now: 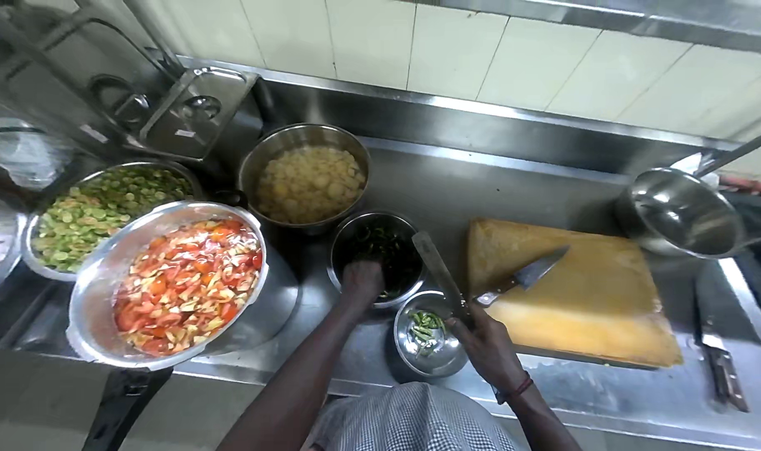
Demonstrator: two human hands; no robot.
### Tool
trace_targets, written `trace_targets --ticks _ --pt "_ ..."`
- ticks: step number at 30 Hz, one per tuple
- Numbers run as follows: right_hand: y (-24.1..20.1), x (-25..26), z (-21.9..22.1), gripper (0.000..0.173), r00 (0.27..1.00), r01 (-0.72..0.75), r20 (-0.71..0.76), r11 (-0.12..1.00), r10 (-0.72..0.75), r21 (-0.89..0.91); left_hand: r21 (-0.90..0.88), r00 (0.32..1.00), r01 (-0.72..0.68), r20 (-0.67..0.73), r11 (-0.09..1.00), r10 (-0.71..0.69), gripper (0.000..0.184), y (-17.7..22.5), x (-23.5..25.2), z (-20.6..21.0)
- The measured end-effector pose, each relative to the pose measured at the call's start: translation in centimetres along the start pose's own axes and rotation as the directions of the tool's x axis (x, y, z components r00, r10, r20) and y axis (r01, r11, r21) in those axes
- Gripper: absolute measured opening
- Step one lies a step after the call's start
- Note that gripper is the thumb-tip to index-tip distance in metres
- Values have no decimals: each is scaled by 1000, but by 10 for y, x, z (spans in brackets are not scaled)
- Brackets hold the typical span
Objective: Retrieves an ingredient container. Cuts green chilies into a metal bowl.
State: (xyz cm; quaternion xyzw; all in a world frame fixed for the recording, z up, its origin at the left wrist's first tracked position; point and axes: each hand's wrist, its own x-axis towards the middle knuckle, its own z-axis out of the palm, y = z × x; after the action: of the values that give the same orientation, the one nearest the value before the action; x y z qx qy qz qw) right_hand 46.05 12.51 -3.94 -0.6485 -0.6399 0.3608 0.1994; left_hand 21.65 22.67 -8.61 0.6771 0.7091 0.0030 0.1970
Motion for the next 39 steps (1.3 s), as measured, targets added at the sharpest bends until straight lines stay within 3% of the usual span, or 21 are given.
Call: trace_targets --ticks 4,8,10,13,15,22,29,39 --pt "3 -3 -1 37 1000 -3 -9 1000 3 2 -14 1000 -10 -22 1000 9 27 2 -1 -4" --pt "5 -6 0 34 999 -32 13 999 32 31 -288 998 14 -53 958 -31 29 0 -13 -14" --pt "4 -6 1 35 999 -39 37 996 36 77 -532 992 -50 -123 845 -19 20 3 -29 -19" --pt "1 -6 3 33 995 -31 94 995 22 93 -843 996 -93 -78 530 51 13 15 -63 -31" --pt "-2 -7 3 33 993 -20 118 998 13 65 -920 992 -100 -63 380 108 19 20 -75 -33" --pt "-12 -10 1 34 992 40 123 993 -26 -114 -996 997 26 32 90 72 17 21 -76 -26" --pt "-19 -12 1 32 991 51 133 981 -26 -188 -998 996 35 39 47 85 7 22 -76 -27" --pt "-26 -14 0 31 988 37 152 965 4 -261 -994 995 60 68 94 78 7 22 -75 -28"
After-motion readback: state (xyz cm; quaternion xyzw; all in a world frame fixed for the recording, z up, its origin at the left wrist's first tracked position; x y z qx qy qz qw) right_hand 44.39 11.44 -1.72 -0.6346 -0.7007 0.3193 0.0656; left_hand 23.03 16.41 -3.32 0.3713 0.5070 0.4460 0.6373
